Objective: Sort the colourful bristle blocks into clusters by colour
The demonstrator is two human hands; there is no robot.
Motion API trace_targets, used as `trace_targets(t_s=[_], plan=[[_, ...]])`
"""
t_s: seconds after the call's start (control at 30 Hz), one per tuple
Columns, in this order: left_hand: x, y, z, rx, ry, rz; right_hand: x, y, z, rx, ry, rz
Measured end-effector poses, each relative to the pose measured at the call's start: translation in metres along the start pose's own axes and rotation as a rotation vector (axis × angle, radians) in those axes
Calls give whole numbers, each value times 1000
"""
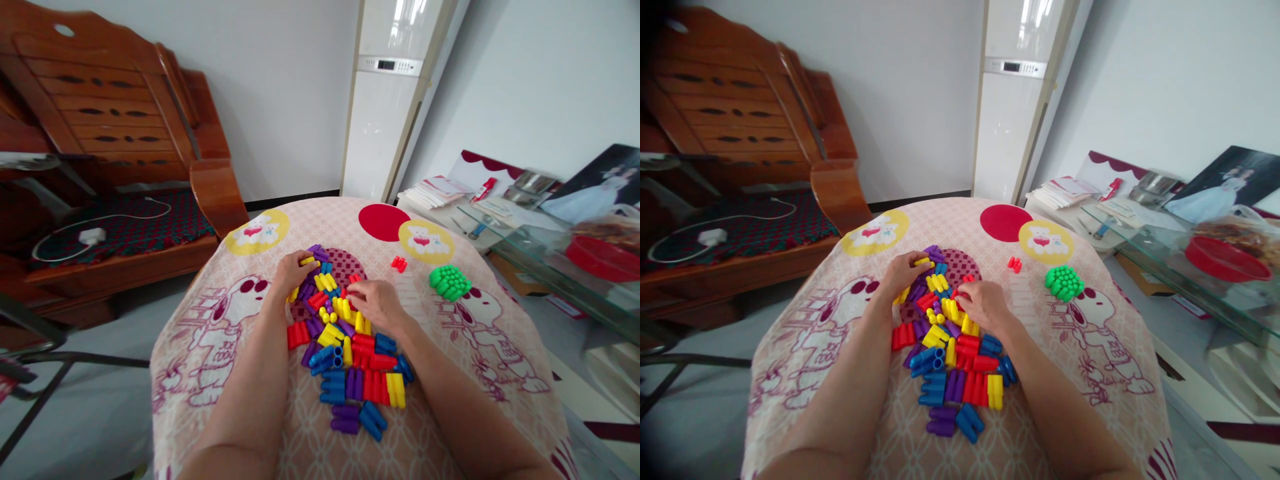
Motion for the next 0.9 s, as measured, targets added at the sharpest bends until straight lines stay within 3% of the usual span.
trace_targets(t_s=[0.17,0.3,0.4,0.47,0.57,0.7,0.9], plan=[[2,1,1,-5,-11,20,10,-3,3,130,-67,52],[3,1,1,1,-3,15,4,-1,3,60,148,124],[2,1,0,5,4,15,-9,3,-5,-78,284,164],[2,1,0,5,3,13,-23,4,-14,-224,218,228],[1,1,-1,5,-2,5,-46,4,-26,-368,-91,326],[-1,1,-1,3,1,0,-69,1,-27,-332,-316,373],[-1,1,-2,1,20,8,-82,2,-24,-362,-216,489]])
Point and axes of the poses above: each hand's wrist, its own y-axis towards the middle knuckle, its own z-axis out of the palm, x = y × z, the point moved 1 cm from there along y, towards the middle knuckle, and after that the axes turned 5 degrees about -x, right-handed, at the moved point
